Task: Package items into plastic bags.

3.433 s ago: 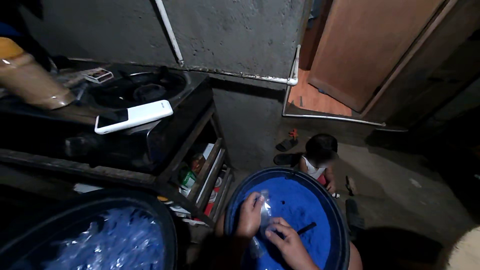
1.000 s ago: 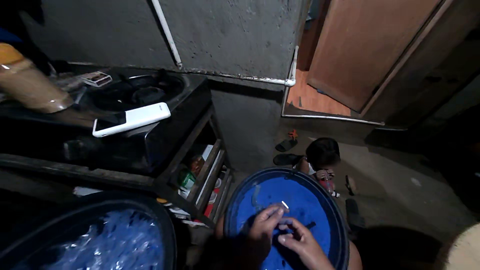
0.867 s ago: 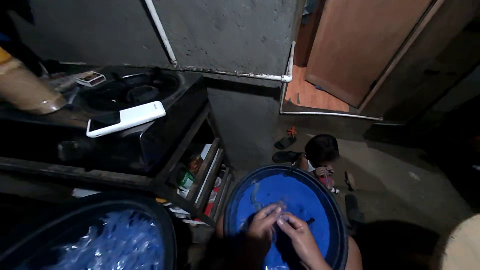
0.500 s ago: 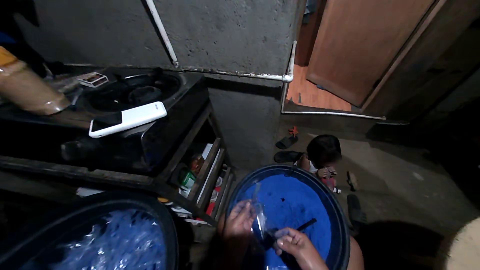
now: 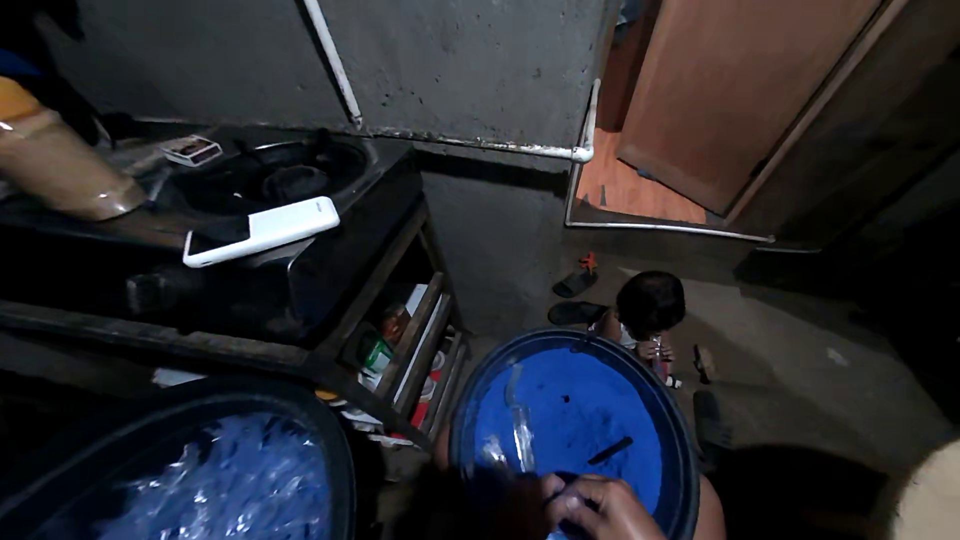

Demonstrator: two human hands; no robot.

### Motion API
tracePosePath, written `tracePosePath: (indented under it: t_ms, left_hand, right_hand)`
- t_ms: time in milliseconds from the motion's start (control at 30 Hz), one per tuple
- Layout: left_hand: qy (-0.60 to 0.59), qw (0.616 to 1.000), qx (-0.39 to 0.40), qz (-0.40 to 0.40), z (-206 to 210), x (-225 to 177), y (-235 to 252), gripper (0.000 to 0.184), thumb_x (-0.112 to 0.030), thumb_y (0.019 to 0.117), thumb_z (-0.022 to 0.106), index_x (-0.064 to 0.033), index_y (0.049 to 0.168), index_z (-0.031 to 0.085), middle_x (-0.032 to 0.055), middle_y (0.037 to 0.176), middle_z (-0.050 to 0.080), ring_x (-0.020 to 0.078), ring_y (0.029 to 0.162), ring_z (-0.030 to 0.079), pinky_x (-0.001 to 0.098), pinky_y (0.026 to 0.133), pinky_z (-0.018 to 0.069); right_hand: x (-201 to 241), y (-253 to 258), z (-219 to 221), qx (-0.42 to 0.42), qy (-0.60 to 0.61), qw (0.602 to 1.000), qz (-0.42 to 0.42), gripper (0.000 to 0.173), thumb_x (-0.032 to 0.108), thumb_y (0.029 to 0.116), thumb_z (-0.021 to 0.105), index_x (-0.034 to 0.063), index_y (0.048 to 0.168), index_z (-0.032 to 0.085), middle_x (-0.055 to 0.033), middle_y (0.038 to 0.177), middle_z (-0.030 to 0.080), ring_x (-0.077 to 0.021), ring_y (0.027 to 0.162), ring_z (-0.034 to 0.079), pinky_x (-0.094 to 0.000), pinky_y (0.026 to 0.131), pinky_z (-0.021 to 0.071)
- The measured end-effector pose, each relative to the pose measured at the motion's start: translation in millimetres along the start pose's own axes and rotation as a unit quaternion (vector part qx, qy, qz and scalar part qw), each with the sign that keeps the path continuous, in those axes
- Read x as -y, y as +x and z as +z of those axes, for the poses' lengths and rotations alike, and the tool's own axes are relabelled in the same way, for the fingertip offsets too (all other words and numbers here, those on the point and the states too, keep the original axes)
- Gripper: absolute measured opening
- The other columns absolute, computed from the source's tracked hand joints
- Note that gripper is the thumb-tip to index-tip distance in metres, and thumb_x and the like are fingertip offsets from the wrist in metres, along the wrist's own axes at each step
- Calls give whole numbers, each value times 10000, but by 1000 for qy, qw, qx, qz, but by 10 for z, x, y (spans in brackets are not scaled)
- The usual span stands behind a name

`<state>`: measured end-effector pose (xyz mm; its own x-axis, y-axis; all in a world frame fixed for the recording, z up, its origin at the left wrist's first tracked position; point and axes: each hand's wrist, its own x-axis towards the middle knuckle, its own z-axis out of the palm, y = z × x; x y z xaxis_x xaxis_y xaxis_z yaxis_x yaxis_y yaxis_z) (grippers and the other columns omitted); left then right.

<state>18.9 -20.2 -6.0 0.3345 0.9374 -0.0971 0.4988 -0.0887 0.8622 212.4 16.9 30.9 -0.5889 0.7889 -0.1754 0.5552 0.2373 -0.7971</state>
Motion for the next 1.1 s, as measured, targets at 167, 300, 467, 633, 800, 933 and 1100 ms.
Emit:
tracePosePath:
  t_ms: [167,300,467,633,800,933,1100]
  left_hand:
    - [-115,988,-79,-71,-56,-146,10,300,-225,1029,573,47,1051,699,136,851,684,173,749,639,360,748,545]
    - [-159,977,-123,-72,-71,-153,-9,258,-201,1024,577,25,1034,700,41,797,637,46,677,553,234,673,493]
    - [-168,976,-90,-106,-91,-203,-13,258,-233,1030,578,-5,1062,696,8,785,618,42,661,532,235,658,477]
    - [-157,976,-62,-134,-27,-193,3,276,-241,1033,578,6,1075,694,52,813,647,92,704,575,298,708,505]
    - [-161,977,20,-136,26,-127,34,339,-260,1046,542,35,1154,672,113,873,663,147,733,591,343,732,511]
    - [-180,974,56,-125,65,-105,38,337,-228,1054,505,52,1181,644,129,901,677,156,741,616,341,733,529]
    - [-175,970,82,-146,155,-96,62,341,-217,1085,413,54,1131,614,70,800,572,127,691,528,321,699,475]
  right_hand:
    - [-122,-55,-75,-15,195,979,63,221,77,870,753,20,1084,743,-13,866,716,-47,772,652,-247,750,556]
    - [-251,-74,-54,4,333,941,65,339,36,822,774,7,1152,703,18,900,734,-45,792,675,-246,754,578]
    - [-255,-68,29,-53,301,949,74,150,150,979,642,49,942,746,47,793,693,-13,741,638,-219,735,548]
    - [-224,-74,25,-78,230,967,73,165,175,970,662,43,938,757,24,799,694,-5,718,619,-215,702,530]
    - [-225,-93,0,-67,140,984,92,264,221,994,630,26,830,698,11,699,614,-23,648,555,-234,648,473]
    - [-251,-132,-14,-59,141,986,64,160,130,963,661,3,971,756,-66,884,722,-84,818,662,-293,803,548]
    - [-257,-135,-20,-31,98,991,90,269,237,993,640,-2,896,716,-51,753,653,-95,700,597,-310,707,506]
